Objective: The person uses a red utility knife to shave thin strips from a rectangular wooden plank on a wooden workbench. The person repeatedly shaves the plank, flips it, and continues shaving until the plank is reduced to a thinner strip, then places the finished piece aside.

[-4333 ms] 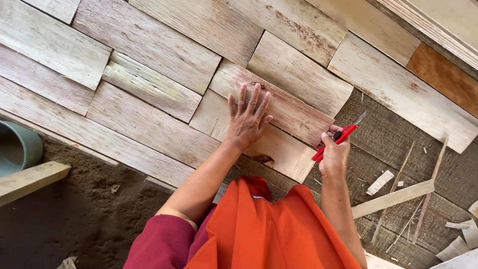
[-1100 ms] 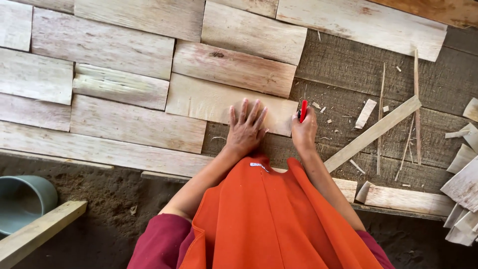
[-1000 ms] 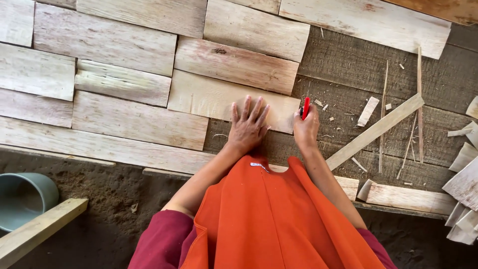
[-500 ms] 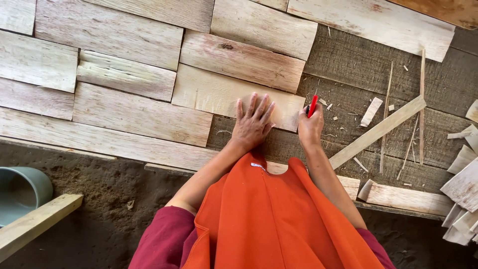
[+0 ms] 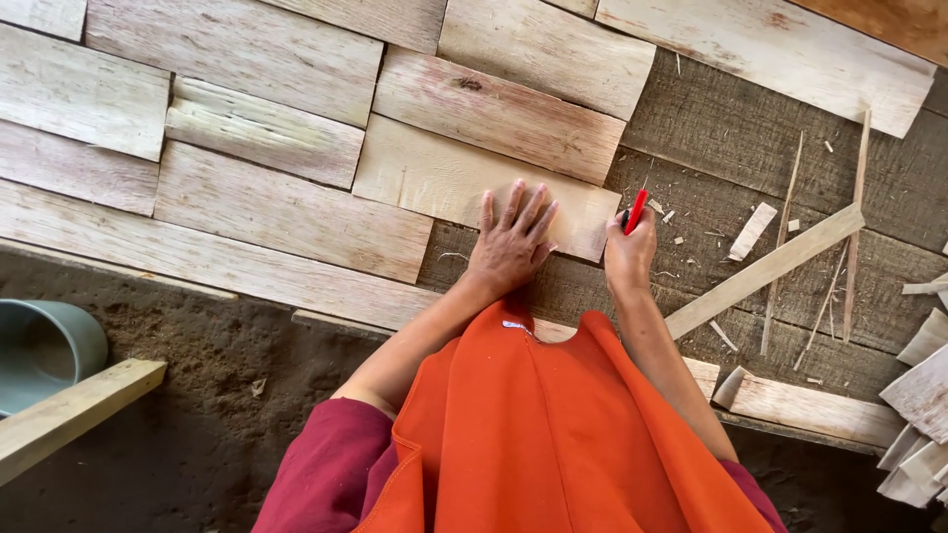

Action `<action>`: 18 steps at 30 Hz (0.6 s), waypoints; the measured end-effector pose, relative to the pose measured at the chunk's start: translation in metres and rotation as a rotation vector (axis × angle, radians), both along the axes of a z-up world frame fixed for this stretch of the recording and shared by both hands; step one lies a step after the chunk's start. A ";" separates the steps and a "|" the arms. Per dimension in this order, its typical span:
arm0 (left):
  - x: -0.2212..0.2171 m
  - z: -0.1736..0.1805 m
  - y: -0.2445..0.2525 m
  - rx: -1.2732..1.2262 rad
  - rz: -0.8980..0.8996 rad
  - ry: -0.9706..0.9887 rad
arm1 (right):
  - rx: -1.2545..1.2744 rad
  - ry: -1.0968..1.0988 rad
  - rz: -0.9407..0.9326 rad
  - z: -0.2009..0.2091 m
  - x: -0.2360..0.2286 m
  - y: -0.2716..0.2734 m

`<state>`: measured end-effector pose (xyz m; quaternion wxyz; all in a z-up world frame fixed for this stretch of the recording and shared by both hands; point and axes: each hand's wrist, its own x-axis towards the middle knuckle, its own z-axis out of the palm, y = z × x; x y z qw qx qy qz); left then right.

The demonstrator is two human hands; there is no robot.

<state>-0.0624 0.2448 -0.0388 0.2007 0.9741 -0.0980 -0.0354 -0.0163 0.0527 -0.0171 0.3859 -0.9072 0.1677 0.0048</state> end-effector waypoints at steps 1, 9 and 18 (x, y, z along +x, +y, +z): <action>0.000 0.000 0.000 0.000 0.004 0.001 | 0.000 0.001 0.004 -0.004 0.001 -0.002; 0.000 0.002 0.000 0.007 -0.002 0.030 | 0.048 0.027 0.024 -0.005 0.002 -0.005; -0.009 -0.008 -0.001 -0.079 0.031 -0.189 | -0.055 -0.086 0.098 0.015 -0.013 -0.018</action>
